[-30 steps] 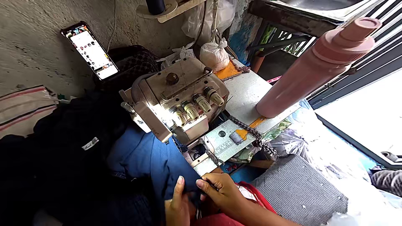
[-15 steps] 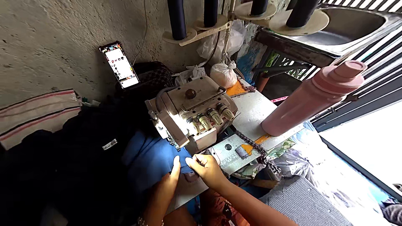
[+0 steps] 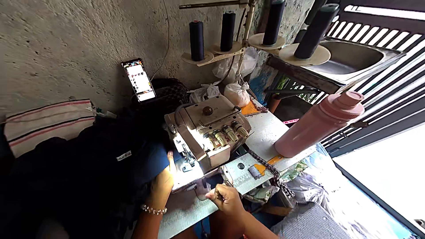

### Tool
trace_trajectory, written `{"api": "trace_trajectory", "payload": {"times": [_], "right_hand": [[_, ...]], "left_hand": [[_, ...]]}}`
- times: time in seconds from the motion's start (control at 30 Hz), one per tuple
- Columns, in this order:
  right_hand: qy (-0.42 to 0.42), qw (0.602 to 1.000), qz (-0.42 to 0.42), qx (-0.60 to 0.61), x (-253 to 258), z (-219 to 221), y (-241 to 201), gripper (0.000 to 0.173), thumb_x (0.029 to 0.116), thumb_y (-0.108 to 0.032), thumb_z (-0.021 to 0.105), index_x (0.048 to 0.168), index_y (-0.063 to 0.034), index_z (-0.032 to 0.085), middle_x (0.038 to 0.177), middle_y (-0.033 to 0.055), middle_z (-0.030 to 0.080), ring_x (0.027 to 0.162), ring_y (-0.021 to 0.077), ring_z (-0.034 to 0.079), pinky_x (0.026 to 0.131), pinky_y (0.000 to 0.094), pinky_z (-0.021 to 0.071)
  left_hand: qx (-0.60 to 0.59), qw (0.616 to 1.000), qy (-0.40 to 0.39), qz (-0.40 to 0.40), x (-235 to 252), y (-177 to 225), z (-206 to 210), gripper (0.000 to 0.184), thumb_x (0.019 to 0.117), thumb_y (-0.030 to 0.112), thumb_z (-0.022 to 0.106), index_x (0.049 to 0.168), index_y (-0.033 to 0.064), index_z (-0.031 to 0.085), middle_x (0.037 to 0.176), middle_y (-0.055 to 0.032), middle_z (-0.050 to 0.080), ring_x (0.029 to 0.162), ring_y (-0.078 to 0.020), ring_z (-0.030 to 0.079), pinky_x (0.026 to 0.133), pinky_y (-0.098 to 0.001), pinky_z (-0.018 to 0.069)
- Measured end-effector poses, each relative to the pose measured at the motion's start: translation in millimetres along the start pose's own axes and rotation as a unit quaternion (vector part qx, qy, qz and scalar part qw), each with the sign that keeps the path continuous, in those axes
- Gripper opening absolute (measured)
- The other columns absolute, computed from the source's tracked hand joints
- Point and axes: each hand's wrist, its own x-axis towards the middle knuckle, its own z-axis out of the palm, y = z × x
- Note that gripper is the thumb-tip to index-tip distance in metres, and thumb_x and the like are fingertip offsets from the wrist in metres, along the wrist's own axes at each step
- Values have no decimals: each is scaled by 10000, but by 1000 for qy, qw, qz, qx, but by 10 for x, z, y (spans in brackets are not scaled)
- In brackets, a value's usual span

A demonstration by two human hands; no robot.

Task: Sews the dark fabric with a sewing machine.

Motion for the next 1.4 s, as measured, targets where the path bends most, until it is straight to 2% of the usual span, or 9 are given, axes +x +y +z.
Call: {"api": "trace_trajectory", "payload": {"times": [0.23,0.63,0.7,0.8,0.87,1.03,1.13,1.23,1.4], "right_hand": [[-80,995,-27,-47,414,-294,-592,514,1076,-510,392,1189,-63,621,957,66,700,776,153,691,616,347,571],[-31,947,-154,-280,1026,248,-931,129,928,-165,646,944,-103,757,840,82,700,655,222,706,501,358,563],[-39,967,-137,-211,927,155,-969,154,933,-158,641,991,-101,772,861,79,727,678,235,721,516,403,575],[-101,992,-75,-12,652,-46,-976,289,977,-223,643,1189,-31,684,1005,111,731,775,173,702,678,366,599],[-169,975,-4,142,444,-76,-963,445,971,-257,691,1284,43,594,1046,127,692,818,86,644,750,266,561],[-291,897,159,291,107,198,-1060,250,987,-61,597,1212,39,640,763,-30,583,612,-40,462,591,158,419],[-329,880,180,291,-74,343,-1029,330,1057,-72,412,1273,53,629,851,2,616,624,-32,490,585,163,441],[-317,879,206,288,-201,409,-1009,454,1051,-100,510,1466,78,459,1243,195,606,752,81,619,641,257,545],[-245,860,300,332,-102,608,-1028,872,884,-149,756,1541,62,225,1311,196,570,883,129,697,746,308,618]], "left_hand": [[-34,989,145,10,-318,-124,-116,452,1067,243,468,1153,-155,666,1123,-322,695,1145,-383,681,1029,-467,502],[-95,979,166,-67,-675,-49,-579,462,1073,265,472,1150,-148,664,1100,-279,708,1112,-298,696,994,-403,526],[-282,922,216,-155,-865,-87,-929,555,1089,346,443,1232,-165,608,1153,-180,716,1101,-200,680,954,-375,522],[-540,788,295,-32,-994,-713,-1460,721,935,599,602,1500,185,429,1460,40,579,1285,-138,596,1068,-357,503],[-400,854,331,15,-957,-1011,-1677,1009,957,587,609,1610,83,28,1644,-62,309,1457,-177,418,1160,-393,414],[-65,973,197,-102,-220,-1504,-1302,1246,784,592,778,1622,-28,95,1657,-352,44,1529,-540,85,1170,-731,135],[-90,952,141,-257,40,-1855,-996,1313,799,463,843,1628,19,-73,1601,-383,219,1453,-575,281,1099,-786,203],[-124,938,177,-270,-138,-2079,-809,796,972,330,690,1550,-59,305,1096,-313,655,1001,-448,638,935,-640,464],[-180,950,101,-233,-935,-1760,-708,318,1065,125,465,1235,-76,642,1162,-251,690,1094,-350,670,982,-520,506]]}}
